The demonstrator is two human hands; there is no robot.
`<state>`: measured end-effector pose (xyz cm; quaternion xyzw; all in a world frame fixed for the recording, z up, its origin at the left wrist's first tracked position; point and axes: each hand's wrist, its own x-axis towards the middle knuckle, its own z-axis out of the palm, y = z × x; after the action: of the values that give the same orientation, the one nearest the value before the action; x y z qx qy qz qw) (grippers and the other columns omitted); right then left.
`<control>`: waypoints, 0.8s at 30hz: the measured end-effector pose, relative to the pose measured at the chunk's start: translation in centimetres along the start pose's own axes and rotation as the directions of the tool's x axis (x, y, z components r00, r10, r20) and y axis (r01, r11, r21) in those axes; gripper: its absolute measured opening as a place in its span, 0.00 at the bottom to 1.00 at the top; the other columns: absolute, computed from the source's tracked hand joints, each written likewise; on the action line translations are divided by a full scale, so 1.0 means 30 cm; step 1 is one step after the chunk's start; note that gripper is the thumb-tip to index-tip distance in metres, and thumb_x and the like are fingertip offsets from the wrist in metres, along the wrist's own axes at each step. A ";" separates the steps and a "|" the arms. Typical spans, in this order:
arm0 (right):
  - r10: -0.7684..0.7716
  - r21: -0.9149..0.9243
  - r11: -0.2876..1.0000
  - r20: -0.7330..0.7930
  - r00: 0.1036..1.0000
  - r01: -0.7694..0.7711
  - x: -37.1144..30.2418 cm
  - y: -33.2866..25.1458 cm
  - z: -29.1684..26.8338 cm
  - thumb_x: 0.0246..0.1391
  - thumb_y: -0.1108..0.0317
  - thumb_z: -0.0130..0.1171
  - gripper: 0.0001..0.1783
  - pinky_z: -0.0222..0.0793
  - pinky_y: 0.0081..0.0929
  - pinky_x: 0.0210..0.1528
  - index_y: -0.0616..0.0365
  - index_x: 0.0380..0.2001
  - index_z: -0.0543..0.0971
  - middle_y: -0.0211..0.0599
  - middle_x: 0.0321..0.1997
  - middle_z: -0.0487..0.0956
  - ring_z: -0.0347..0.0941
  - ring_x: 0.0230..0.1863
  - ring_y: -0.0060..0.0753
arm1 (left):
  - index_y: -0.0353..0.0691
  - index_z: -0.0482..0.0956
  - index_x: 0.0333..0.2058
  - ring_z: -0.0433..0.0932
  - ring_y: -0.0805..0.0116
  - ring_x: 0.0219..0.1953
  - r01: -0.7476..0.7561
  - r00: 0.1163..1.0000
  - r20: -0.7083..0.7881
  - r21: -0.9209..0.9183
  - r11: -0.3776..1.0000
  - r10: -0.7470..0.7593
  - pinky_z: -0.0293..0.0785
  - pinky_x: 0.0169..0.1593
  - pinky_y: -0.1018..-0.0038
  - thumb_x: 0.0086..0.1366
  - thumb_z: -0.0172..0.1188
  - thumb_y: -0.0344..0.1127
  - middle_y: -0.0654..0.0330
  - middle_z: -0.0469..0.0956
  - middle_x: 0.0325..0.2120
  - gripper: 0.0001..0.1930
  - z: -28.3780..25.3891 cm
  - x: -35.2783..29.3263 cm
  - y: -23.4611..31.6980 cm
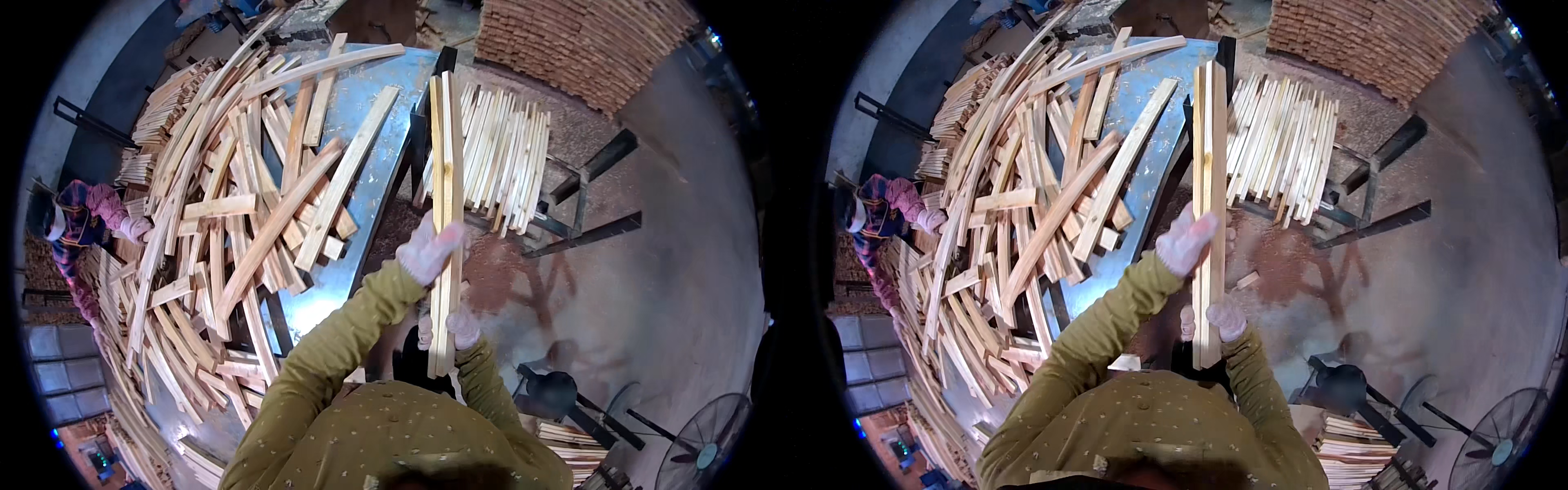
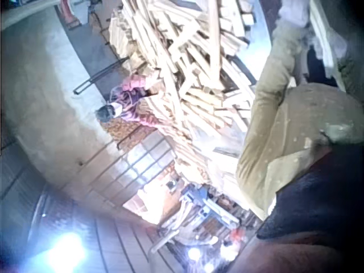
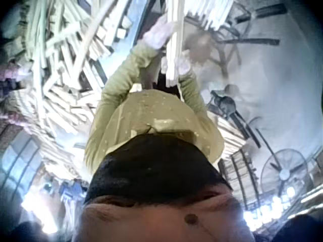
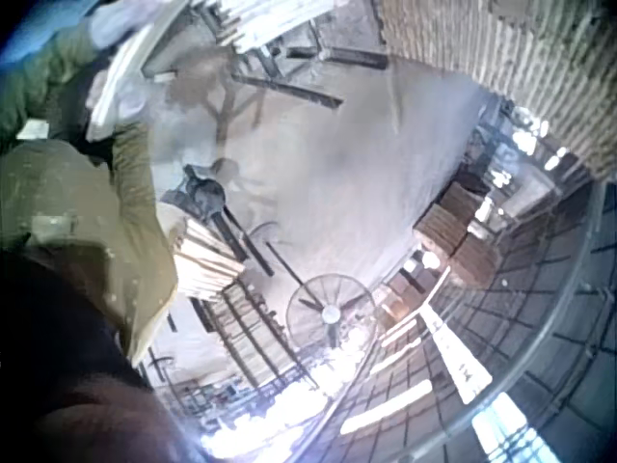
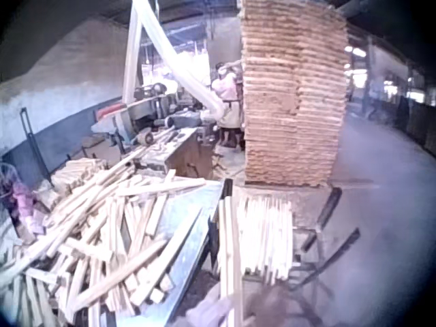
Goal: The person sorts thin wooden planks on a metal table, picking them up individually or in small groups, inspecting them, and stacking them into neat piles. The person repeatedly moves planks from a disorganized pile to organized stacks.
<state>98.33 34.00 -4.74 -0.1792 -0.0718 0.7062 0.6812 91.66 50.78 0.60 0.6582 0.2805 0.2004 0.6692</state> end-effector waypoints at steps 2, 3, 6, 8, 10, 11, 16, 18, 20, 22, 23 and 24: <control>0.017 -0.100 0.995 -0.099 0.995 -0.027 0.047 -0.084 -0.119 0.51 0.60 0.69 0.44 0.78 0.37 0.39 0.60 0.66 0.60 0.48 0.41 0.79 0.79 0.34 0.37 | 0.40 0.68 0.53 0.80 0.60 0.34 0.002 1.000 0.016 -0.284 0.959 0.003 0.80 0.36 0.63 0.70 0.56 0.42 0.54 0.77 0.39 0.18 0.088 0.249 -0.021; 0.010 -0.160 0.987 -0.156 0.988 -0.035 0.046 -0.109 -0.158 0.50 0.62 0.69 0.45 0.78 0.34 0.41 0.60 0.67 0.58 0.48 0.43 0.79 0.79 0.37 0.36 | 0.41 0.69 0.51 0.80 0.62 0.31 0.169 0.984 0.071 -0.661 0.731 -0.163 0.80 0.33 0.66 0.71 0.56 0.43 0.55 0.78 0.35 0.16 0.137 0.301 -0.037; -0.358 -0.828 0.561 -0.225 0.906 0.016 0.077 -0.262 -0.067 0.53 0.61 0.67 0.51 0.68 0.32 0.58 0.64 0.71 0.50 0.49 0.60 0.71 0.70 0.58 0.40 | 0.41 0.69 0.49 0.79 0.65 0.27 0.141 0.940 -0.236 -0.389 0.910 -0.246 0.79 0.30 0.69 0.71 0.54 0.47 0.56 0.77 0.31 0.17 0.205 0.458 -0.236; -0.452 -0.939 0.333 -0.242 0.859 -0.089 0.080 -0.328 -0.034 0.55 0.59 0.64 0.52 0.62 0.36 0.64 0.67 0.72 0.46 0.52 0.65 0.67 0.66 0.64 0.45 | 0.41 0.69 0.49 0.79 0.65 0.26 0.172 0.946 -0.183 -0.420 0.891 -0.269 0.79 0.30 0.69 0.72 0.53 0.49 0.57 0.77 0.30 0.18 0.265 0.528 -0.194; -0.544 -0.973 0.221 -0.178 0.820 -0.066 0.078 -0.348 -0.079 0.57 0.64 0.62 0.48 0.65 0.30 0.60 0.64 0.72 0.48 0.45 0.62 0.69 0.68 0.58 0.35 | 0.42 0.68 0.48 0.79 0.64 0.26 0.137 0.953 -0.229 -0.261 0.955 -0.199 0.79 0.29 0.68 0.73 0.50 0.51 0.56 0.77 0.29 0.19 0.296 0.587 -0.301; -0.593 -0.984 0.165 -0.150 0.791 -0.063 0.077 -0.350 -0.125 0.57 0.67 0.61 0.46 0.67 0.27 0.58 0.62 0.73 0.49 0.42 0.60 0.71 0.69 0.55 0.31 | 0.41 0.68 0.48 0.79 0.63 0.26 0.130 0.951 -0.239 -0.264 0.956 -0.195 0.79 0.29 0.67 0.73 0.50 0.51 0.56 0.77 0.29 0.19 0.326 0.617 -0.376; -0.562 -0.923 0.378 -0.290 0.775 -0.071 0.050 -0.364 -0.328 0.57 0.72 0.59 0.45 0.69 0.26 0.55 0.61 0.73 0.49 0.38 0.58 0.71 0.70 0.50 0.29 | 0.40 0.68 0.53 0.79 0.61 0.28 0.302 0.937 -0.011 -0.475 0.826 -0.348 0.80 0.32 0.66 0.73 0.49 0.53 0.55 0.78 0.33 0.23 0.465 0.703 -0.309; -0.631 -0.948 0.308 -0.268 0.728 -0.081 0.048 -0.410 -0.308 0.52 0.73 0.61 0.49 0.69 0.31 0.56 0.64 0.73 0.47 0.42 0.56 0.70 0.70 0.51 0.35 | 0.38 0.63 0.60 0.77 0.60 0.38 0.294 0.955 0.078 -0.407 0.865 -0.287 0.77 0.41 0.68 0.72 0.50 0.56 0.53 0.76 0.41 0.29 0.497 0.728 -0.252; -0.658 -0.855 0.518 -0.415 0.628 -0.022 0.065 -0.473 -0.405 0.51 0.72 0.63 0.50 0.69 0.32 0.57 0.65 0.72 0.47 0.43 0.57 0.70 0.70 0.51 0.35 | 0.33 0.52 0.67 0.70 0.54 0.56 0.195 0.974 0.134 -0.103 0.975 -0.180 0.67 0.57 0.70 0.68 0.51 0.63 0.46 0.69 0.54 0.44 0.510 0.725 -0.251; -0.650 -0.792 0.610 -0.510 0.564 -0.013 0.086 -0.624 -0.492 0.49 0.71 0.65 0.52 0.68 0.33 0.58 0.66 0.72 0.47 0.46 0.59 0.70 0.71 0.53 0.37 | 0.29 0.43 0.70 0.60 0.45 0.66 0.170 0.930 0.298 0.175 0.970 -0.217 0.59 0.67 0.66 0.65 0.49 0.69 0.36 0.59 0.64 0.53 0.481 0.709 -0.207; -0.640 -0.793 0.607 -0.524 0.561 -0.049 0.100 -0.740 -0.547 0.48 0.69 0.66 0.53 0.67 0.34 0.60 0.67 0.71 0.47 0.50 0.61 0.70 0.71 0.55 0.40 | 0.28 0.41 0.69 0.56 0.40 0.69 0.131 0.893 0.378 0.297 0.946 -0.243 0.58 0.68 0.63 0.65 0.48 0.70 0.30 0.54 0.66 0.54 0.450 0.700 -0.210; -0.733 -0.890 0.434 -0.439 0.520 -0.139 0.094 -0.817 -0.740 0.48 0.67 0.67 0.53 0.66 0.34 0.61 0.68 0.71 0.47 0.53 0.63 0.69 0.71 0.57 0.42 | 0.30 0.40 0.70 0.49 0.50 0.72 0.223 0.872 0.396 0.199 0.954 -0.287 0.50 0.72 0.63 0.68 0.52 0.59 0.40 0.49 0.70 0.48 0.460 0.655 -0.142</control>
<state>129.05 35.12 -17.24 -0.7623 -0.1320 0.2537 0.5806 115.05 52.47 -6.17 0.6905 0.2284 -0.0575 0.6839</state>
